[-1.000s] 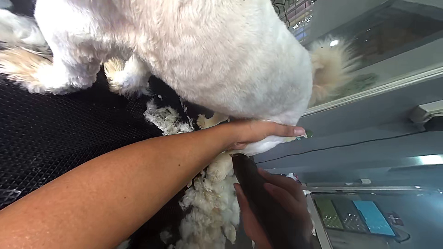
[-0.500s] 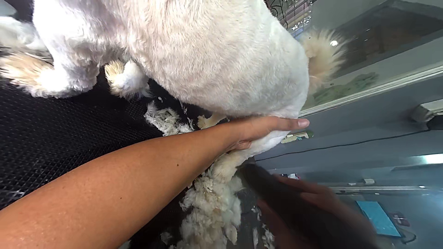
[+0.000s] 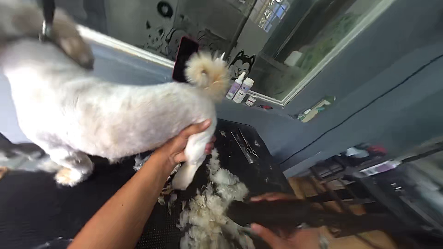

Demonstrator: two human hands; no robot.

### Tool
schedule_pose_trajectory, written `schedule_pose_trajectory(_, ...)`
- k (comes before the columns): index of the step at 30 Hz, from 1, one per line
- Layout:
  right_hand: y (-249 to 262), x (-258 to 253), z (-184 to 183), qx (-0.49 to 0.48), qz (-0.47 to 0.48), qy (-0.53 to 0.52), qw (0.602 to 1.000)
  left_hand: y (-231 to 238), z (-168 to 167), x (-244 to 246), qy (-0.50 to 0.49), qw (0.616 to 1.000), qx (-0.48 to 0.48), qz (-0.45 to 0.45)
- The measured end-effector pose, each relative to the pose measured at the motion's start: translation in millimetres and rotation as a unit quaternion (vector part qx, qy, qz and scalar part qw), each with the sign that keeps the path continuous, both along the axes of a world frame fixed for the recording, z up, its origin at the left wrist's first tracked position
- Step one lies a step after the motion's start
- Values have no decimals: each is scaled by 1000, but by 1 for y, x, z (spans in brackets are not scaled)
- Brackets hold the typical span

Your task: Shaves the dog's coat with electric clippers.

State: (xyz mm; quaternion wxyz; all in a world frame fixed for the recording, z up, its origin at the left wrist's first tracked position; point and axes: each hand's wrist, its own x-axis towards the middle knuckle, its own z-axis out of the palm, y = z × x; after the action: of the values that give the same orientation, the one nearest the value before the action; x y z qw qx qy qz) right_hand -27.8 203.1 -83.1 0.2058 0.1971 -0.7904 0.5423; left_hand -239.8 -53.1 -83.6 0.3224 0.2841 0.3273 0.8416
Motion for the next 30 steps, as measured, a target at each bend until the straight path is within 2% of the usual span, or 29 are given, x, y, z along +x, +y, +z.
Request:
schedule_pose_trajectory(3,30,25,0,-119,-17,-57,991,-17,-29,-12,30,997,-32,-58)
schedule_pose_trajectory(6,47,36,-21,-263,44,-83,960,-29,-49,-18,76,991,-40,-102)
schedule_pose_trajectory(12,43,53,-52,-456,53,-92,884,-28,-36,3,69,993,-85,45)
schedule_pose_trajectory(15,47,61,-57,-495,55,-100,861,-27,-28,16,42,977,-146,152)
schedule_pose_trajectory(17,53,68,-60,-517,62,-114,846,-30,-31,18,25,972,-144,183)
schedule_pose_trajectory(21,67,74,-65,-520,94,-133,839,-41,-39,7,-1,990,-37,139)
schedule_pose_trajectory(23,70,75,-64,-526,101,-141,832,-43,-45,4,-3,993,-12,122)
schedule_pose_trajectory(28,68,74,-58,-535,96,-140,828,-45,-47,16,8,972,-71,223)
schedule_pose_trajectory(30,65,73,-54,-545,93,-141,821,-47,-49,19,22,969,-81,233)
